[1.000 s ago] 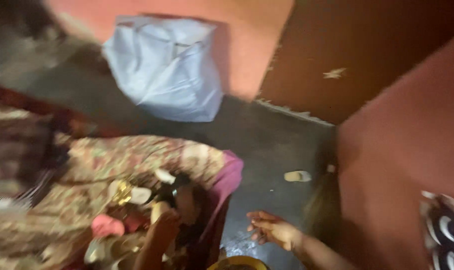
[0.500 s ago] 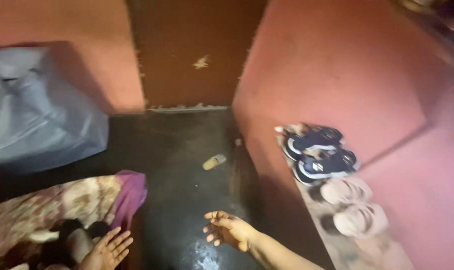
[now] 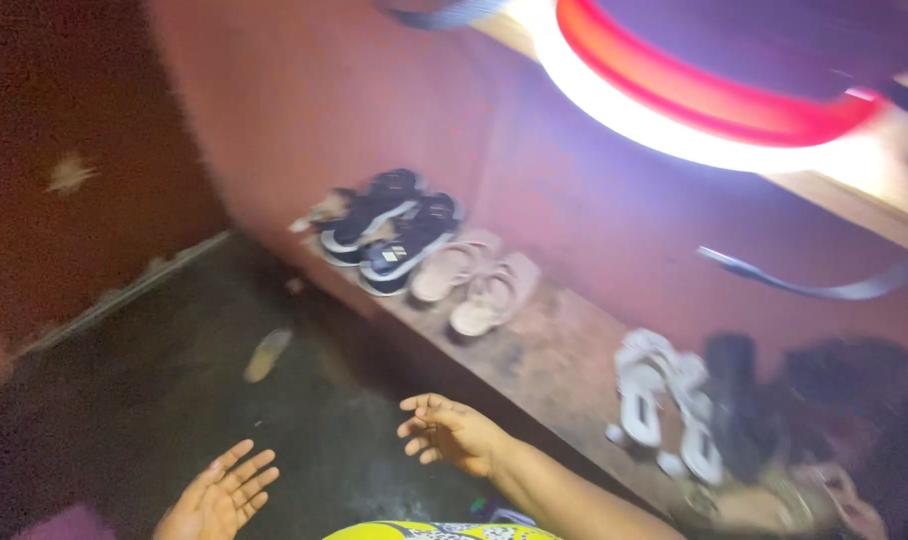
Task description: The person removes various shoes from a wall-mounted shelf and places them onto a nearby bed. They handle multiple pairs of flats, sandals, and heels one at a time, turning some over before setting them down.
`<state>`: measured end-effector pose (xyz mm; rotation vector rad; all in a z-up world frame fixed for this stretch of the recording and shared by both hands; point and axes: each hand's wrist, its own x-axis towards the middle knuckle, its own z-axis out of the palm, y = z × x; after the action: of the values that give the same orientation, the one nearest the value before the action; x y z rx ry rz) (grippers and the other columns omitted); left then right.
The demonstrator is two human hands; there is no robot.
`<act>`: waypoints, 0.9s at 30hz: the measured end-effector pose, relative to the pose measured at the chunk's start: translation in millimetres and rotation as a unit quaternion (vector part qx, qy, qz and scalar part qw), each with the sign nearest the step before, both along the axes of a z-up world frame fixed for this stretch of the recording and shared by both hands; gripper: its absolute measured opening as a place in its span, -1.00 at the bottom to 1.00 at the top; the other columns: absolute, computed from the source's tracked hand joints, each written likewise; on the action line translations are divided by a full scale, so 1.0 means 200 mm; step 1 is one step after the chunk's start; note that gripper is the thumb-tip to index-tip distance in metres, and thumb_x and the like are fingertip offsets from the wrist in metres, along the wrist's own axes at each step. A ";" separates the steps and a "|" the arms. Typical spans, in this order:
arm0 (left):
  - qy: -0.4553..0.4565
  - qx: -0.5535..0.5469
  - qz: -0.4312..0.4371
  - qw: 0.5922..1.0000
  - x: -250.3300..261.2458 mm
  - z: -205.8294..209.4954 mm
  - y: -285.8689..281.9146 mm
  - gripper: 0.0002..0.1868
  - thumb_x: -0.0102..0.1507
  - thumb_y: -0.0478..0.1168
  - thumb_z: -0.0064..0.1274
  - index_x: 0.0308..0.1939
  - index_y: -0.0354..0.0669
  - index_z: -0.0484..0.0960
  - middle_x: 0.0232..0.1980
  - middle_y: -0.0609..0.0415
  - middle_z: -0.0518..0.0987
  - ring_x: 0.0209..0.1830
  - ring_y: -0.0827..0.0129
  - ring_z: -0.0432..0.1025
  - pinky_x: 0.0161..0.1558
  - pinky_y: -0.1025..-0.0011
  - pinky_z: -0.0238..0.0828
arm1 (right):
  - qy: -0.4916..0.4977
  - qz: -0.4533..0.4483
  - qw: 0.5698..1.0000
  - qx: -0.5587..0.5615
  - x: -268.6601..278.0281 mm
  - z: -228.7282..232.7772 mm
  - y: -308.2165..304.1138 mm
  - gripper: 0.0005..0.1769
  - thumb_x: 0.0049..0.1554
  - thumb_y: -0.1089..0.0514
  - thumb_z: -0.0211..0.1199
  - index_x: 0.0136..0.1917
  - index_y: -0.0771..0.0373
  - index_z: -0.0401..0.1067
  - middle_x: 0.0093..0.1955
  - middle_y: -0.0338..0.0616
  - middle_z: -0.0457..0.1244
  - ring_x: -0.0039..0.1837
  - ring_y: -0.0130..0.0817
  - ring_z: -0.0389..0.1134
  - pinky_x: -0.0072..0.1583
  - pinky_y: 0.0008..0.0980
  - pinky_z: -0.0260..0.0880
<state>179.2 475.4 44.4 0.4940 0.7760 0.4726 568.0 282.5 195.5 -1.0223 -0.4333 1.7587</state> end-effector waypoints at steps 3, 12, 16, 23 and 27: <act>0.016 0.037 -0.064 0.997 0.26 0.11 0.11 -0.37 0.39 0.07 -0.45 0.49 -0.06 0.26 0.46 -0.22 0.38 0.40 0.00 0.30 0.25 0.04 0.26 | 0.002 -0.085 0.996 0.004 0.06 -0.02 -0.14 -0.64 0.29 0.05 0.17 0.32 0.14 0.34 0.06 -0.11 0.37 -0.02 -0.28 0.44 -0.02 -0.33 0.45; -0.086 0.047 -0.315 0.944 0.87 0.20 0.40 -0.39 0.38 0.04 -0.33 0.46 -0.11 0.27 0.41 -0.24 0.43 0.31 -0.02 0.38 0.15 0.06 0.34 | 0.055 -0.295 0.953 0.047 -0.01 -0.10 -0.46 -0.69 0.33 0.13 0.10 0.31 0.22 0.34 0.06 0.00 0.39 -0.03 -0.22 0.47 -0.04 -0.30 0.51; -0.084 0.048 -0.403 0.910 1.11 0.25 0.33 -0.38 0.34 0.03 -0.27 0.45 -0.13 0.29 0.39 -0.23 0.45 0.28 -0.01 0.43 0.13 0.08 0.41 | 0.064 -0.359 0.931 0.028 -0.13 -0.19 -0.58 -0.69 0.33 0.12 0.08 0.31 0.22 0.35 0.05 -0.01 0.39 -0.03 -0.22 0.47 -0.06 -0.30 0.51; -0.015 0.065 -0.527 0.848 1.47 0.51 -0.05 -0.38 0.30 0.01 -0.14 0.41 -0.14 0.37 0.33 -0.17 0.55 0.20 0.09 0.49 0.11 0.15 0.43 | 0.069 -0.482 0.873 0.024 -0.29 -0.31 -0.82 -0.69 0.32 0.11 0.06 0.30 0.20 0.36 0.02 -0.05 0.38 -0.06 -0.25 0.46 -0.07 -0.31 0.48; -0.048 0.090 -0.585 0.805 1.62 0.68 -0.33 -0.40 0.29 -0.01 -0.08 0.38 -0.15 0.40 0.26 -0.14 0.58 0.14 0.13 0.50 0.07 0.18 0.42 | 0.053 -0.531 0.845 0.022 -0.28 -0.27 -1.01 -0.70 0.29 0.16 0.07 0.28 0.17 0.35 0.01 -0.07 0.37 -0.07 -0.28 0.43 -0.06 -0.33 0.45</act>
<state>504.0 409.3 181.1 1.0066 0.2101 -0.5988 512.0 80.3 140.6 -0.8556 0.1780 0.7748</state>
